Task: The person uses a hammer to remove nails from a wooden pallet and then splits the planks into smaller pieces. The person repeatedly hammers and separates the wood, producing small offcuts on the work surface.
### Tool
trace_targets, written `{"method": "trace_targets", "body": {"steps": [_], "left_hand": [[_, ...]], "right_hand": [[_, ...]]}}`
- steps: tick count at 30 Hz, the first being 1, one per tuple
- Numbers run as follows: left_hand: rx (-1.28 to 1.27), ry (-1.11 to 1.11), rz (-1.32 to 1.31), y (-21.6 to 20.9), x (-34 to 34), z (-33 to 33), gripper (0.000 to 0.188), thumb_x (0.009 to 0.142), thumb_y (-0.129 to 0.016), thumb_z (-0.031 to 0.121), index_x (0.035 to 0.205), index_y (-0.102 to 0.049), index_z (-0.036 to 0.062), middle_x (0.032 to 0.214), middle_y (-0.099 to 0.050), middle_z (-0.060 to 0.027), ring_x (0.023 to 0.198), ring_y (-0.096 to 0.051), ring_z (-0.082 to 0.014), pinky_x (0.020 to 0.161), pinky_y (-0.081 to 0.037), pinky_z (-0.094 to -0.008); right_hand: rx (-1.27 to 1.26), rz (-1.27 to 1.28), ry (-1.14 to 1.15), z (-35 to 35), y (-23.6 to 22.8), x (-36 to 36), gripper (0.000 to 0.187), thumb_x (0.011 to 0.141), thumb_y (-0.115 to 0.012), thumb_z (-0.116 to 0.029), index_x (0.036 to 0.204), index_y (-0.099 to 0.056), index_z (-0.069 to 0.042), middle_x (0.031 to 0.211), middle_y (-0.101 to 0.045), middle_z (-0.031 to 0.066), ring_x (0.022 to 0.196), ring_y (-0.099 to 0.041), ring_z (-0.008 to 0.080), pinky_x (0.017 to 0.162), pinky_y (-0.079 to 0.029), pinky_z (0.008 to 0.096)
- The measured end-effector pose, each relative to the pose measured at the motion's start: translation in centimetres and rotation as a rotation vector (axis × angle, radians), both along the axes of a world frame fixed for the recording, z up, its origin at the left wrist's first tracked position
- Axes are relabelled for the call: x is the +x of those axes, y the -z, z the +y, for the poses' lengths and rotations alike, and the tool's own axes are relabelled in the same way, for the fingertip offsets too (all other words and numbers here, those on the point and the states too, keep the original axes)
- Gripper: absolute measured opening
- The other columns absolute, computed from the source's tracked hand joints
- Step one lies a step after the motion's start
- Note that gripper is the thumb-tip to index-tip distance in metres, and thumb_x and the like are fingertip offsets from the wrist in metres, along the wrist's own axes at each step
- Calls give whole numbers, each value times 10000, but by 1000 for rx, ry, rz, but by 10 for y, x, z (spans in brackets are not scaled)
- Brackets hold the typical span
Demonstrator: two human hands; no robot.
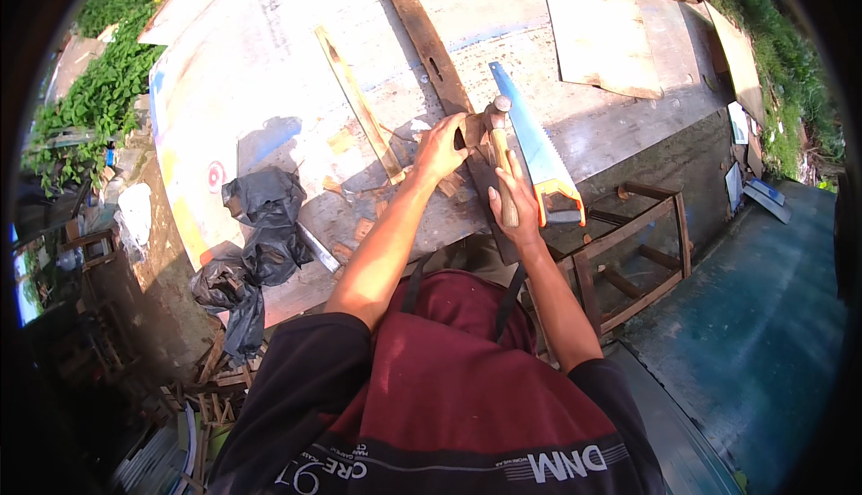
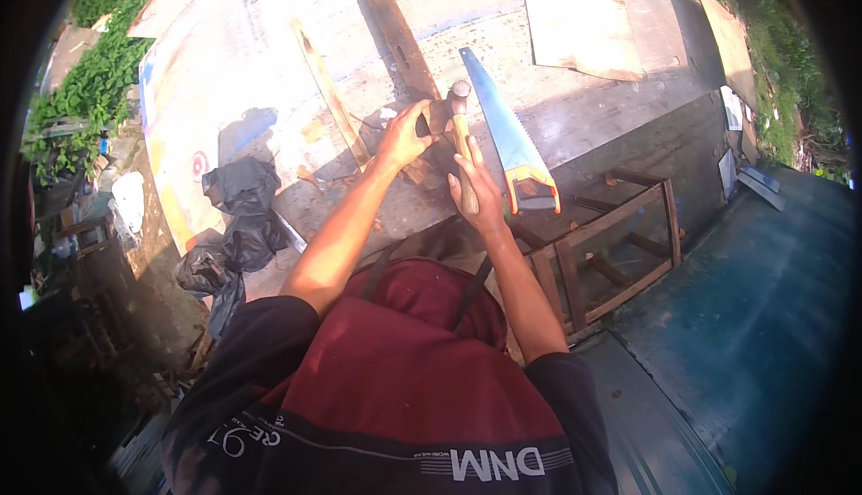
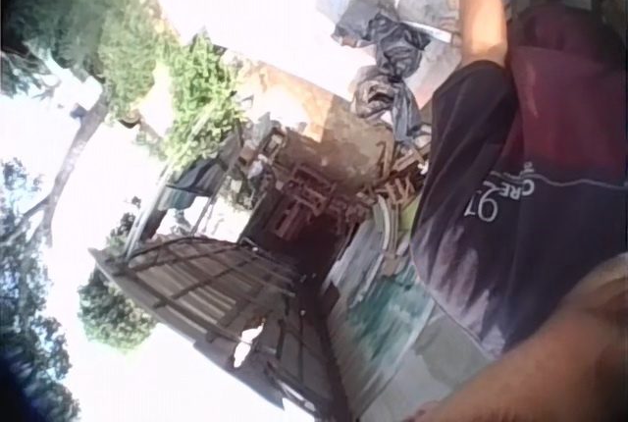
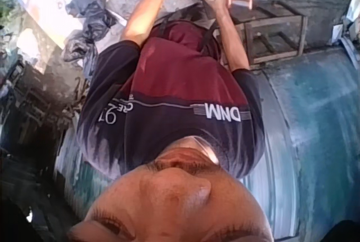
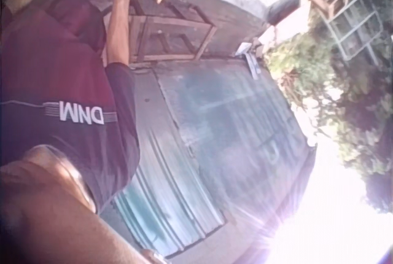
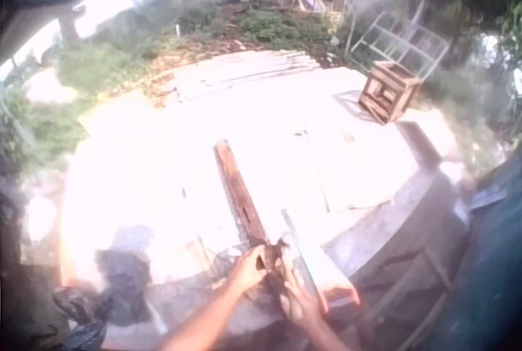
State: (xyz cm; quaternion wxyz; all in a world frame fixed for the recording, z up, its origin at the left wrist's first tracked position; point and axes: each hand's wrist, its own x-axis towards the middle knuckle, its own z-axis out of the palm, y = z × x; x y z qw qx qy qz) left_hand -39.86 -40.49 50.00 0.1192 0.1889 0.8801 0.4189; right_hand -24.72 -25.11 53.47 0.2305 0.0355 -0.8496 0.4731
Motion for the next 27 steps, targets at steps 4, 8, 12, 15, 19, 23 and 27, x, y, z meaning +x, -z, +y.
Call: {"method": "trace_targets", "body": {"steps": [4,8,12,15,19,23,27], "left_hand": [[13,27,-11,-7,3,2,767,741,-856,130,1429,-522,80,1428,-580,-160,1330,-548,-348,1107,-465,-433],[-52,53,97,0,5,0,767,746,-855,151,1436,-527,93,1425,-584,-144,1332,-544,-323,1117,-430,-454],[-153,118,189,0,4,-1,785,743,-860,169,1449,-524,114,1425,-586,-131,1323,-542,-310,1111,-406,-472],[-248,120,258,7,4,-3,799,746,-859,183,1462,-511,118,1453,-563,-125,1314,-547,-321,1105,-415,-471],[-243,121,201,-5,3,0,801,759,-850,202,1473,-497,117,1452,-550,-117,1303,-550,-318,1101,-421,-468],[-228,153,109,-16,-2,-1,791,769,-844,212,1472,-495,111,1414,-558,-110,1290,-552,-313,1097,-425,-457],[-210,156,171,-7,-3,-5,768,742,-861,216,1425,-533,83,1343,-576,-108,1216,-579,-332,1058,-448,-461]], "right_hand": [[5,-33,-15,5,14,15,413,873,-750,-26,1264,-616,-35,1500,-453,322,1366,-509,438,1059,-494,440],[42,-45,-55,5,38,27,431,894,-759,-83,1288,-588,-53,1528,-406,340,1386,-477,461,1074,-471,445],[37,-60,-56,8,52,38,498,842,-809,-103,1298,-609,-107,1572,-370,291,1373,-489,457,1042,-510,448],[35,-93,-153,13,50,44,433,921,-764,-225,1282,-583,-67,1529,-391,356,1384,-475,475,1052,-487,462],[46,-30,-126,17,9,26,414,846,-816,-286,1146,-674,-41,1493,-475,278,1352,-496,488,1059,-482,507],[147,62,-280,30,-18,2,366,861,-804,-317,1017,-667,-15,1358,-580,265,1316,-537,473,1064,-474,524],[22,123,-305,26,-20,-7,365,888,-781,-341,914,-635,-8,1173,-654,219,1259,-590,444,1059,-472,545]]}}
